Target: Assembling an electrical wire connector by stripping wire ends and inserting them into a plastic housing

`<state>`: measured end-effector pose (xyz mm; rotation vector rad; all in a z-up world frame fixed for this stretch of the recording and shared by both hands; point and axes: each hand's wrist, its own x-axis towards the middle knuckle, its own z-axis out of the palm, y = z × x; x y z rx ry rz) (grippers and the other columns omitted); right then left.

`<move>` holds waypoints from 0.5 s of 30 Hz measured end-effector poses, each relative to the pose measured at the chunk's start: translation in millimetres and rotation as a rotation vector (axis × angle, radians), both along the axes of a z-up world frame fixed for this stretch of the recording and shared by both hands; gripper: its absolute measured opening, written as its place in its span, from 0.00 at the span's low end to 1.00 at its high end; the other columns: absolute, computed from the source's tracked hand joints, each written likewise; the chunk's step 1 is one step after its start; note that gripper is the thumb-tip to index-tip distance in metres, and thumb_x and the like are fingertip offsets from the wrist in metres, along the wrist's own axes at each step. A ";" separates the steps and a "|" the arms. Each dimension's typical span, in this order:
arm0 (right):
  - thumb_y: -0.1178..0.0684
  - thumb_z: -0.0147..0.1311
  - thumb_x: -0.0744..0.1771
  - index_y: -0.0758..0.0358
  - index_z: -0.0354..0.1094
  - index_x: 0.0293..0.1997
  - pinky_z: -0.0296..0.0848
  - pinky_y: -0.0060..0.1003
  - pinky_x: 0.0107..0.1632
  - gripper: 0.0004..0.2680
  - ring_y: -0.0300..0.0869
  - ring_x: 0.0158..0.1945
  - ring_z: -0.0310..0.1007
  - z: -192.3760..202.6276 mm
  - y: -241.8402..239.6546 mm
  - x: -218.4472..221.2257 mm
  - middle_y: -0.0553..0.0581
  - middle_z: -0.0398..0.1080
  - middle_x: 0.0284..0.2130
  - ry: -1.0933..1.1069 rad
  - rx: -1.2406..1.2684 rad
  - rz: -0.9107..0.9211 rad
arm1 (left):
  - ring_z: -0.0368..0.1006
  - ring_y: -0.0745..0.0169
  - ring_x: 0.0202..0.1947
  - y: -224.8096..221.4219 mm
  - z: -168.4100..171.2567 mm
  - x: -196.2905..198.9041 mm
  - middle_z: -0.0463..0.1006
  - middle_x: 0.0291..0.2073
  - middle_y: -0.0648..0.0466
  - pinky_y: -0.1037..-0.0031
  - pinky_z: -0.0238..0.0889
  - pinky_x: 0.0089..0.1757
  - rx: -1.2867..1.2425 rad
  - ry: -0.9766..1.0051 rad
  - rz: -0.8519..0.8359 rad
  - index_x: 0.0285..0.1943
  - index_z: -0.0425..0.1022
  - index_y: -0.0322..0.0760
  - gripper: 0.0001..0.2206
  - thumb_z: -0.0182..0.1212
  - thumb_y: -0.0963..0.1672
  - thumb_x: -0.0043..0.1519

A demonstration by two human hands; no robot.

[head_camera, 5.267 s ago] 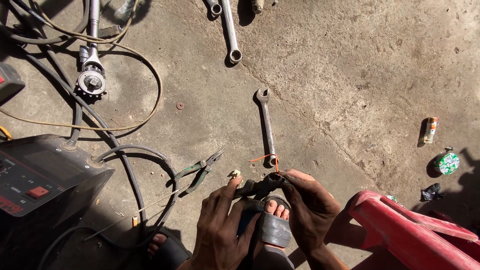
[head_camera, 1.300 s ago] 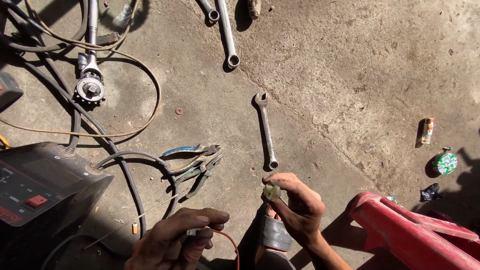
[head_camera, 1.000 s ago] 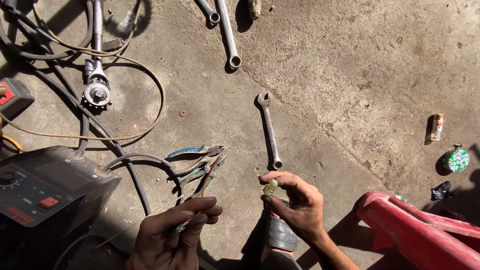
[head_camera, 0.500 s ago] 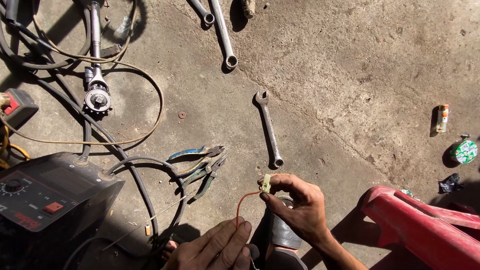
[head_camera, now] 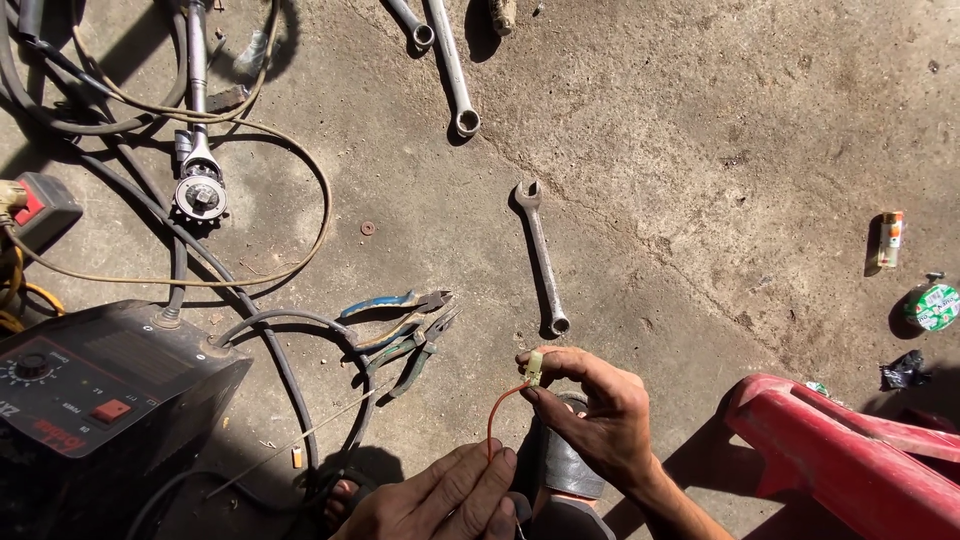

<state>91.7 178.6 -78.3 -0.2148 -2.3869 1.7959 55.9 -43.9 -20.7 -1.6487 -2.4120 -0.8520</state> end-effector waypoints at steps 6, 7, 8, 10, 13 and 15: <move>0.58 0.65 0.63 0.66 0.76 0.44 0.82 0.31 0.54 0.08 0.42 0.48 0.83 -5.4 1.7 1.0 0.58 0.81 0.43 0.005 -0.063 0.013 | 0.80 0.59 0.55 -4.7 -9.0 -2.8 0.79 0.55 0.50 0.75 0.80 0.54 -0.006 0.195 -0.101 0.60 0.69 0.36 0.11 0.55 0.45 0.73; 0.58 0.66 0.63 0.66 0.76 0.44 0.82 0.29 0.51 0.09 0.39 0.45 0.83 -7.7 1.8 2.0 0.57 0.81 0.42 0.001 -0.048 -0.005 | 0.81 0.60 0.55 -4.2 -9.2 -3.4 0.78 0.55 0.50 0.76 0.80 0.54 -0.009 0.242 -0.107 0.60 0.68 0.36 0.11 0.55 0.45 0.74; 0.58 0.67 0.63 0.66 0.76 0.44 0.82 0.26 0.48 0.09 0.36 0.42 0.82 -10.0 1.5 3.4 0.55 0.81 0.41 -0.004 -0.034 -0.025 | 0.81 0.61 0.54 -4.1 -9.2 -4.1 0.78 0.54 0.51 0.78 0.80 0.54 -0.013 0.287 -0.115 0.60 0.67 0.35 0.11 0.55 0.46 0.74; 0.58 0.67 0.63 0.65 0.76 0.44 0.82 0.26 0.46 0.09 0.36 0.39 0.81 -5.1 0.8 0.6 0.54 0.81 0.41 0.003 -0.011 -0.025 | 0.81 0.61 0.53 -1.1 -9.7 -2.3 0.79 0.53 0.51 0.77 0.80 0.53 0.005 0.248 -0.089 0.58 0.69 0.37 0.10 0.56 0.45 0.73; 0.58 0.67 0.62 0.64 0.75 0.44 0.82 0.26 0.46 0.09 0.37 0.39 0.82 -1.4 -0.6 -1.9 0.55 0.81 0.42 0.026 0.020 -0.022 | 0.82 0.60 0.50 2.1 -7.2 0.0 0.81 0.52 0.51 0.75 0.80 0.50 0.024 0.135 -0.029 0.55 0.74 0.36 0.09 0.56 0.44 0.70; 0.58 0.68 0.62 0.64 0.74 0.43 0.83 0.27 0.47 0.09 0.39 0.41 0.83 -1.2 0.2 -1.9 0.57 0.81 0.43 0.042 0.027 -0.020 | 0.82 0.60 0.49 -0.1 -9.2 -1.1 0.82 0.51 0.51 0.74 0.79 0.50 0.027 0.063 0.004 0.54 0.77 0.33 0.10 0.55 0.44 0.70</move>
